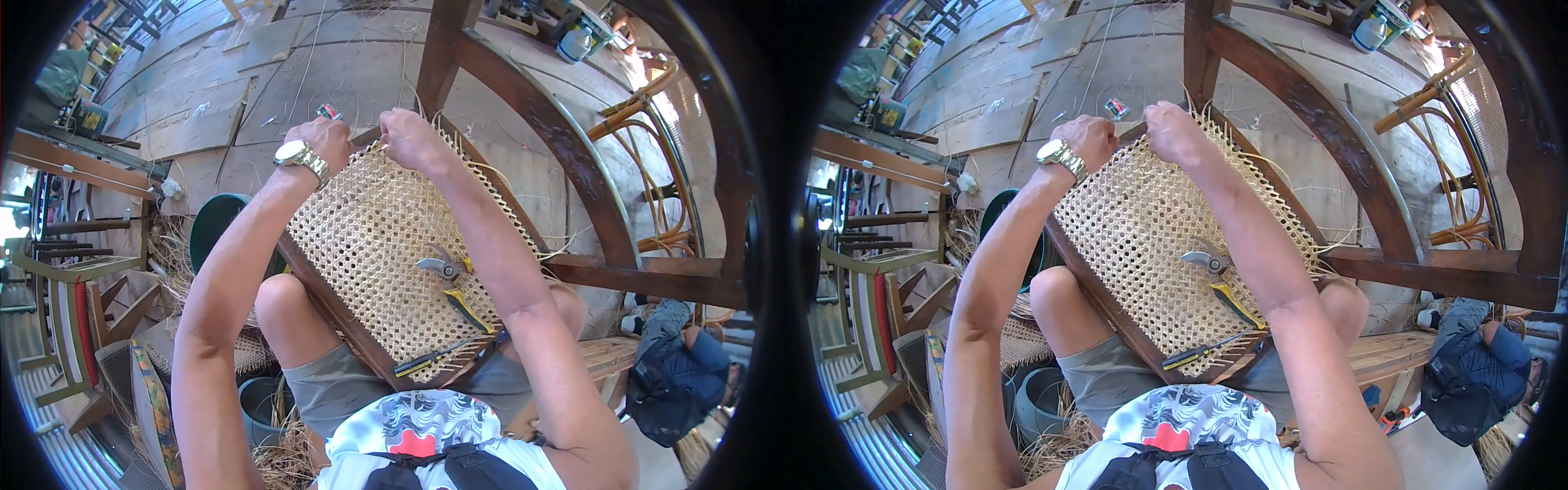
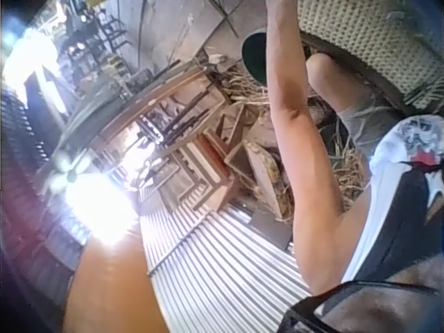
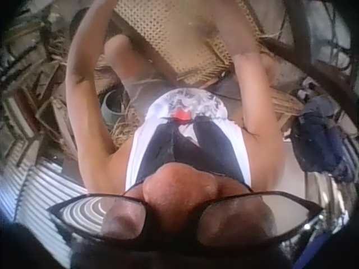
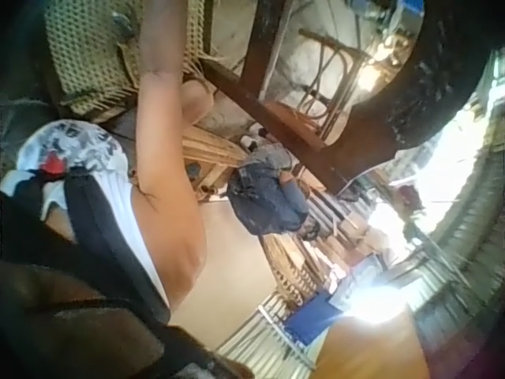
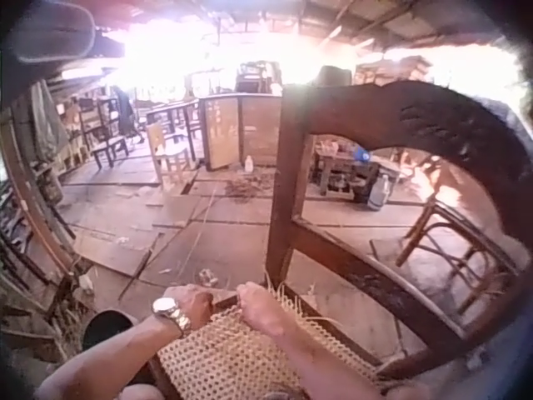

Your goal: Weaving a rattan chair seat using wicker strips and tools in a furniture workshop.

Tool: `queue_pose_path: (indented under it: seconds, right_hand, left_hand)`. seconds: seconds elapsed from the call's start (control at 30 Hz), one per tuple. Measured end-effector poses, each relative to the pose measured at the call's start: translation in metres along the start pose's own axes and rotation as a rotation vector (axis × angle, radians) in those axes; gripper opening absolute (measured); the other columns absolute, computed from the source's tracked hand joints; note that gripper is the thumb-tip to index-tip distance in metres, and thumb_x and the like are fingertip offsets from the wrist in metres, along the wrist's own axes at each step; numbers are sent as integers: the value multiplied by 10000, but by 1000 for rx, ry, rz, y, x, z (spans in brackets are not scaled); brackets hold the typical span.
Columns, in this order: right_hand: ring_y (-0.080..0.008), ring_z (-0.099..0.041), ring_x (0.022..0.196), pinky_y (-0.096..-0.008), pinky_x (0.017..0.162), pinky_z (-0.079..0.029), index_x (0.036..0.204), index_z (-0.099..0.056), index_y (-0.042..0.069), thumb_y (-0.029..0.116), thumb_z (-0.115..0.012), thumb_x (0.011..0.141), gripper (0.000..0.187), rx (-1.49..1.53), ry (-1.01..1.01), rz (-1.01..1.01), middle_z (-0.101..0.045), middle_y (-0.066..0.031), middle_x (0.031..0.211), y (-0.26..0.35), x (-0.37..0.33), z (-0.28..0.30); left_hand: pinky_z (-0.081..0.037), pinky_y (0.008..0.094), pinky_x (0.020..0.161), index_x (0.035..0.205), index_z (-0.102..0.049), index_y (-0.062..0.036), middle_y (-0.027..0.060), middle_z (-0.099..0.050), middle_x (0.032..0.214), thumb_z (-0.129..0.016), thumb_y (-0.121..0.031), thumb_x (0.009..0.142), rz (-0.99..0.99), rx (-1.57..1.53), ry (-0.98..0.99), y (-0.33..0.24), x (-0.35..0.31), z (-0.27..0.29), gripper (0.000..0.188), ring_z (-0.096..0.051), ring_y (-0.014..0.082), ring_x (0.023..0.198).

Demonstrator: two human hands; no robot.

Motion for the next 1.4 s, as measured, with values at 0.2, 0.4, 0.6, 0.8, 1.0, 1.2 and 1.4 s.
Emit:
queue_pose_path:
  seconds: [0.2,0.4,0.6,0.8,1.0,1.2,1.4]
  right_hand:
    - [-328,-655,1022,-396,924,-530,953,-698,11,69,-660,786,181,-142,33,0,-684,-188,995,-3,12,-6]
    - [-349,-685,966,-418,872,-559,912,-728,1,98,-672,750,197,-163,124,16,-703,-216,948,-9,25,-8]
    - [-347,-694,943,-413,859,-560,904,-748,43,122,-701,746,182,11,132,68,-712,-196,958,-22,36,-12]
    - [-335,-703,929,-395,833,-566,891,-758,56,202,-766,735,214,141,269,23,-720,-179,946,-24,36,-10]
    - [-319,-713,854,-386,776,-574,879,-766,65,242,-773,749,220,54,272,-58,-732,-161,913,-33,41,-14]
    - [-255,-698,729,-359,687,-559,881,-765,60,295,-784,740,275,332,205,-25,-735,-132,803,-34,31,-4]
    - [-240,-702,742,-360,694,-552,895,-751,36,218,-782,725,251,311,280,-94,-736,-140,802,-44,35,-10]
  left_hand:
    - [-553,476,784,917,-745,-89,185,-714,950,-609,-303,882,-33,30,-24,-15,2,8,256,-697,359,898]
    - [-572,425,792,930,-757,-88,174,-726,996,-590,-235,894,-138,214,-14,-42,2,18,226,-717,322,932]
    - [-574,421,836,1012,-759,-99,168,-724,1063,-545,-218,929,-90,264,52,-51,25,18,258,-710,310,999]
    - [-558,438,900,1070,-742,-67,174,-705,1140,-699,-376,802,-43,141,236,-31,34,19,411,-681,331,1063]
    - [-551,446,916,1118,-727,-83,147,-705,1163,-697,-323,808,70,97,234,-34,32,12,393,-679,321,1078]
    - [-520,412,964,1213,-708,-145,105,-679,1259,-618,-259,910,3,382,358,-71,56,18,335,-653,273,1168]
    - [-512,414,974,1239,-696,-157,94,-673,1275,-610,-279,918,30,337,378,-75,58,13,355,-652,277,1172]
Point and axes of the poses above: each hand's wrist, its own x-axis towards the middle knuckle, its own z-axis out of the back of the hand, y = z × x, the point moved 4 cm from there along x, towards the middle knuckle
